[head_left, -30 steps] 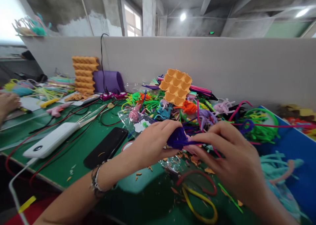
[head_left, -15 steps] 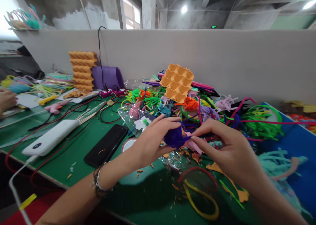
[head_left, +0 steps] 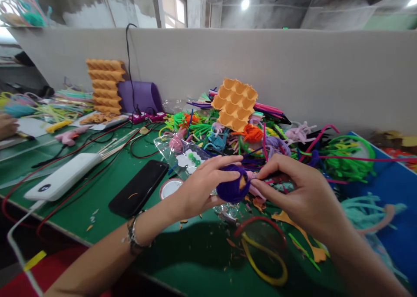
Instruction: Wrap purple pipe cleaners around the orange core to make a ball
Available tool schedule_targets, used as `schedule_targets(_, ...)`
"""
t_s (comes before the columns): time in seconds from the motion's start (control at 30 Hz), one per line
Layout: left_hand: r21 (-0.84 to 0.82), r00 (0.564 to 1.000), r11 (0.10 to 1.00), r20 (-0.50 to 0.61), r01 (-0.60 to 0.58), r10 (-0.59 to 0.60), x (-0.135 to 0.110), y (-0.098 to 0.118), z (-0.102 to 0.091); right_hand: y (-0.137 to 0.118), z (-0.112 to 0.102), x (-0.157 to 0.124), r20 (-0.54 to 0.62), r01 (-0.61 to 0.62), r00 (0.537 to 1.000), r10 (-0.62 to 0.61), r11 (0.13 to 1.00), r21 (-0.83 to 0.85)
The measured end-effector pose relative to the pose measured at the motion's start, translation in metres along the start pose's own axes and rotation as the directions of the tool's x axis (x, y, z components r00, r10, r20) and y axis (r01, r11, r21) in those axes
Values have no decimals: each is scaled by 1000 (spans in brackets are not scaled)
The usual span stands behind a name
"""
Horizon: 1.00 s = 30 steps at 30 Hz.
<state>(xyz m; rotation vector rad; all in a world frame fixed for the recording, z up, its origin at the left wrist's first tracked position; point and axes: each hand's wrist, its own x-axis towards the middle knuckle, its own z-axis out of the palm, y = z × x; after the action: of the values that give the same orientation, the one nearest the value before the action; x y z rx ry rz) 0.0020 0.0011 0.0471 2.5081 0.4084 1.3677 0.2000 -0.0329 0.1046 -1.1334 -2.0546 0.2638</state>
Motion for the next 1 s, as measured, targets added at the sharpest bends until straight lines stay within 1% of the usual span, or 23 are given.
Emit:
schedule_targets(0.1, -42, 1000, 999, -2, -25, 25, 0, 0, -1, -1, -3, 1, 44, 12, 999, -12, 1000, 6)
schedule_targets(0.2, -89, 999, 996, 21, -27, 29, 0, 1, -1, -3, -6, 2, 78, 20, 997, -21, 1000, 3)
schedule_targets(0.37, -152, 997, 987, 48, -51, 59, 0, 3, 2, -3, -10, 3, 117, 7, 993, -13, 999, 54)
schedule_targets(0.47, -184, 999, 983, 31, -27, 33, 2, 3, 4, -2, -13, 4, 129, 1, 992, -12, 996, 85)
schedule_targets(0.53, -254, 1000, 967, 20, 11, -6, 6, 3, 5, -2, -16, 4, 128, -11, 992, -5, 992, 125)
schedule_targets(0.63, -405, 996, 911, -17, 77, -91, 13, 1, 7, -2, -19, 4, 82, -20, 997, 4, 980, 197)
schedule_targets(0.73, -494, 984, 861, -48, 124, -169, 22, -2, 11, -1, -19, 3, -13, 8, 1000, -6, 980, 200)
schedule_targets(0.83, -528, 974, 829, -13, 186, -227, 33, -5, 14, 2, -19, 2, -124, 36, 992, -14, 983, 178)
schedule_targets(0.9, -561, 971, 803, 9, 202, -238, 40, -5, 15, 5, -20, 1, -173, 47, 985, -16, 983, 177)
schedule_targets(1.0, -618, 979, 769, -1, 161, -206, 48, -6, 16, 7, -22, 1, -219, 76, 975, -39, 984, 162)
